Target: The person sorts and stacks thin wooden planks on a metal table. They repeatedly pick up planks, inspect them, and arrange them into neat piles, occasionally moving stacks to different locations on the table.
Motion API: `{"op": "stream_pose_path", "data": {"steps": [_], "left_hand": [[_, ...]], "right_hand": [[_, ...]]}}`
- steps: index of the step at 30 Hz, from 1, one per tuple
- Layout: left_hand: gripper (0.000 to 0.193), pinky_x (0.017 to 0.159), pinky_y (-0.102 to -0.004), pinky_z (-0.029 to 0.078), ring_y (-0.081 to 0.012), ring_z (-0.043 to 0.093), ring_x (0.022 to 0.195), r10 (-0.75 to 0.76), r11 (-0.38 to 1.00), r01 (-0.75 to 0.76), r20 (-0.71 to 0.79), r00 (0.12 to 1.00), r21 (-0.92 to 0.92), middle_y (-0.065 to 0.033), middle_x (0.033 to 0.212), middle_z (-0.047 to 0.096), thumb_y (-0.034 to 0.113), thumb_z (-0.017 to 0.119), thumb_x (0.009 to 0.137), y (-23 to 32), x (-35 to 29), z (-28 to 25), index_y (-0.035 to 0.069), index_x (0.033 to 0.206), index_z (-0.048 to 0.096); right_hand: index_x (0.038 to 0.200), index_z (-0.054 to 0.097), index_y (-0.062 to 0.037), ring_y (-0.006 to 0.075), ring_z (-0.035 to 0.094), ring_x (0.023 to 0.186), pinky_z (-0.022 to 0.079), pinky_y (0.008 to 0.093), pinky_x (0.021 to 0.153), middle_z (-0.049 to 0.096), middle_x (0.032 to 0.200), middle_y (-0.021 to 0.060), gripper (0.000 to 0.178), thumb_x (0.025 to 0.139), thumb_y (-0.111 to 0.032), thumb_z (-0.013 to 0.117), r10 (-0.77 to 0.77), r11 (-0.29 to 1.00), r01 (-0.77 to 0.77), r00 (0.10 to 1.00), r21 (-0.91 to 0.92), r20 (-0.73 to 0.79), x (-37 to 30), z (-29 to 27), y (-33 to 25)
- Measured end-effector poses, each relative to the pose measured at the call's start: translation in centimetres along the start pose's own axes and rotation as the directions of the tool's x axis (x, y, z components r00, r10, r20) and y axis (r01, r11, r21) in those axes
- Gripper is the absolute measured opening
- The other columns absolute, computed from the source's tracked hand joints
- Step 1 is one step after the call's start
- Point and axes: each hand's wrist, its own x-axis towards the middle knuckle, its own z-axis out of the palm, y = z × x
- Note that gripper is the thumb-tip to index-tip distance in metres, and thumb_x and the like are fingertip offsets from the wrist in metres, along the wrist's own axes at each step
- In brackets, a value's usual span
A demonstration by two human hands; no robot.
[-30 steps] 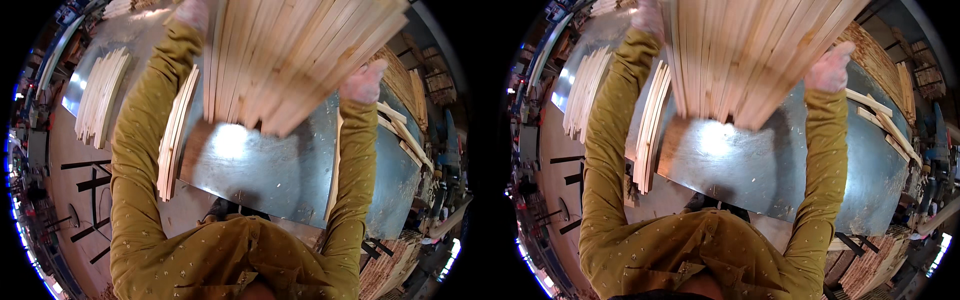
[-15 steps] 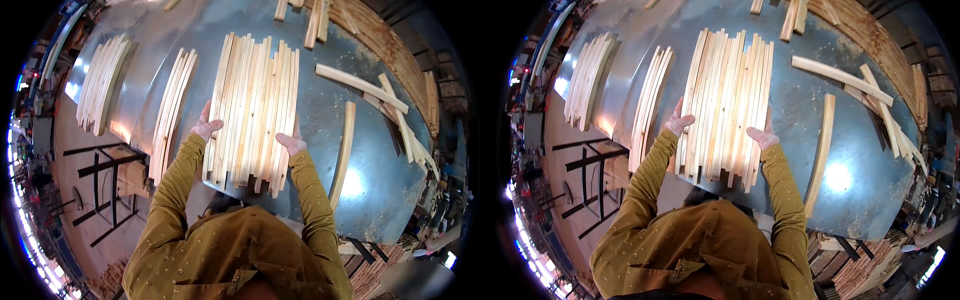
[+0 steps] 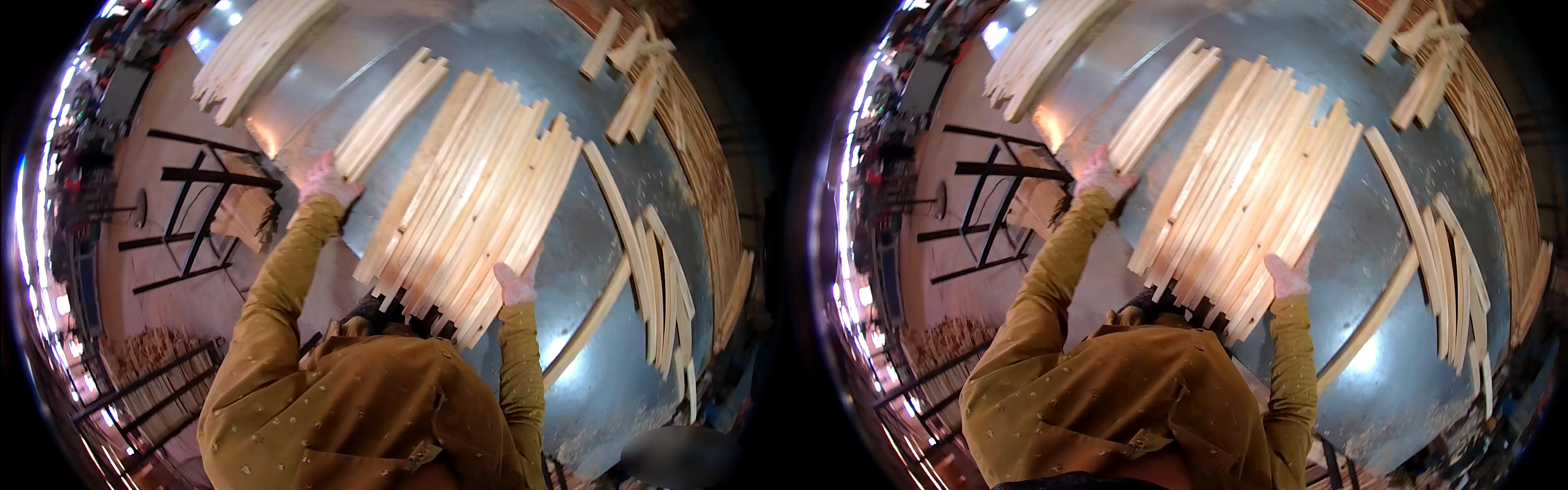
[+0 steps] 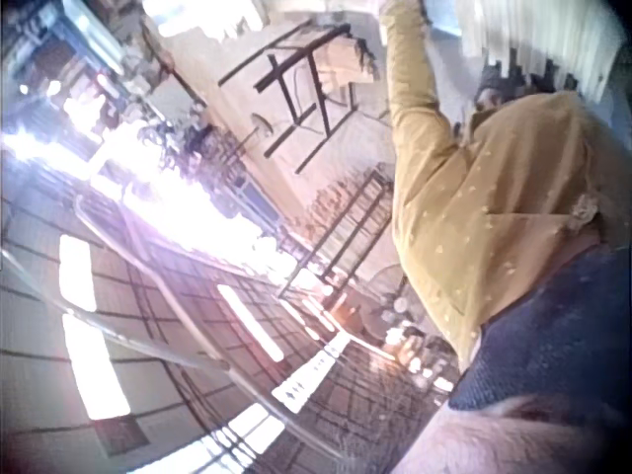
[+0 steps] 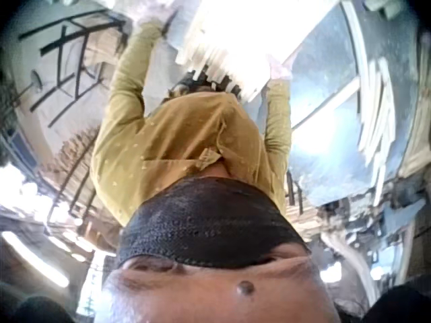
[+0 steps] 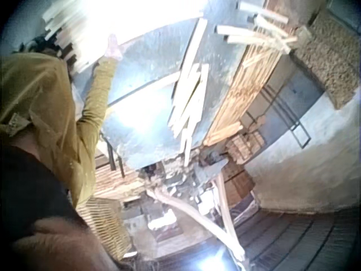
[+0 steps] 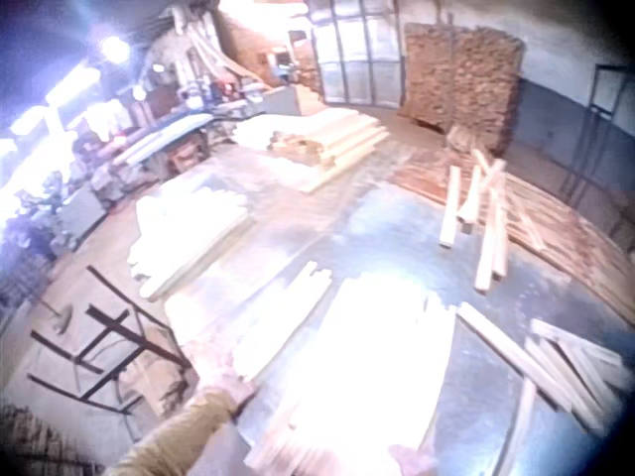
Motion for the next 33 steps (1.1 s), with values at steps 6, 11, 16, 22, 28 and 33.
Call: {"op": "stream_pose_path", "data": {"steps": [6,11,16,22,28,33], "left_hand": [[0.095,0.111,-0.0392,0.037,-0.0298,0.044,0.135,0.102,0.935,-0.038,0.165,0.981,-0.351,-0.0189,0.147,0.044,0.049,0.076,0.079,-1.4,2.1,0.2,0.003,0.15,0.033],[0.088,0.104,-0.0344,0.042,-0.0208,0.052,0.125,0.555,0.364,0.071,0.277,0.784,-0.929,-0.0106,0.135,0.056,0.054,0.072,0.08,-8.4,8.3,-0.3,0.0,0.144,0.046],[0.09,0.104,-0.0341,0.041,-0.0219,0.052,0.123,0.56,0.497,-0.114,0.217,0.8,-0.86,-0.0127,0.136,0.055,0.058,0.066,0.083,-12.6,13.8,-5.1,-0.003,0.145,0.043],[0.089,0.102,-0.0352,0.045,-0.0282,0.054,0.124,0.372,0.296,-0.123,-0.004,0.928,-0.947,-0.0201,0.138,0.054,0.032,0.079,0.078,-21.5,21.8,-15.8,-0.001,0.149,0.036],[0.087,0.095,-0.0337,0.049,-0.02,0.057,0.111,0.226,0.403,-0.281,-0.203,0.953,-0.871,-0.0119,0.126,0.059,0.028,0.081,0.076,-34.0,31.5,-25.3,-0.001,0.147,0.039],[0.082,0.094,-0.0338,0.049,-0.0199,0.059,0.108,0.169,0.338,-0.302,-0.258,0.951,-0.891,-0.0113,0.123,0.061,0.029,0.078,0.078,-41.0,34.5,-27.6,-0.002,0.144,0.04]], "right_hand": [[0.16,0.004,-0.0123,0.0303,0.044,0.132,0.039,0.0388,0.111,0.037,0.152,0.0164,0.112,0.075,0.006,0.075,0.063,0.981,-0.058,0.998,0.186,-0.018,1.0,8.5,-0.3],[0.16,0.002,-0.0138,0.0242,0.046,0.129,0.042,0.0338,0.106,0.041,0.149,0.0142,0.111,0.078,0.008,0.074,0.013,1.0,-0.012,1.0,0.02,-0.016,4.1,14.0,3.2],[0.16,0.002,-0.0149,0.0246,0.047,0.127,0.044,0.0339,0.105,0.041,0.149,0.0147,0.11,0.079,0.004,0.075,0.007,0.997,-0.006,1.0,-0.08,0.006,6.5,22.3,4.1],[0.16,0.001,-0.0206,0.0276,0.05,0.127,0.048,0.0374,0.102,0.044,0.147,0.0174,0.101,0.087,-0.014,0.071,0.067,0.954,-0.073,0.997,0.291,0.031,10.0,39.2,8.1],[0.154,-0.018,-0.006,0.034,0.058,0.12,0.05,0.0396,0.097,0.054,0.135,0.0274,0.117,0.087,-0.058,0.063,0.485,0.664,-0.386,0.874,-0.64,-0.023,14.6,54.8,7.7],[0.146,-0.023,0.0107,0.0369,0.062,0.114,0.049,0.0334,0.096,0.06,0.125,0.0317,0.13,0.084,-0.068,0.059,0.62,0.322,-0.219,0.784,-0.921,0.03,17.1,62.6,1.3]]}}
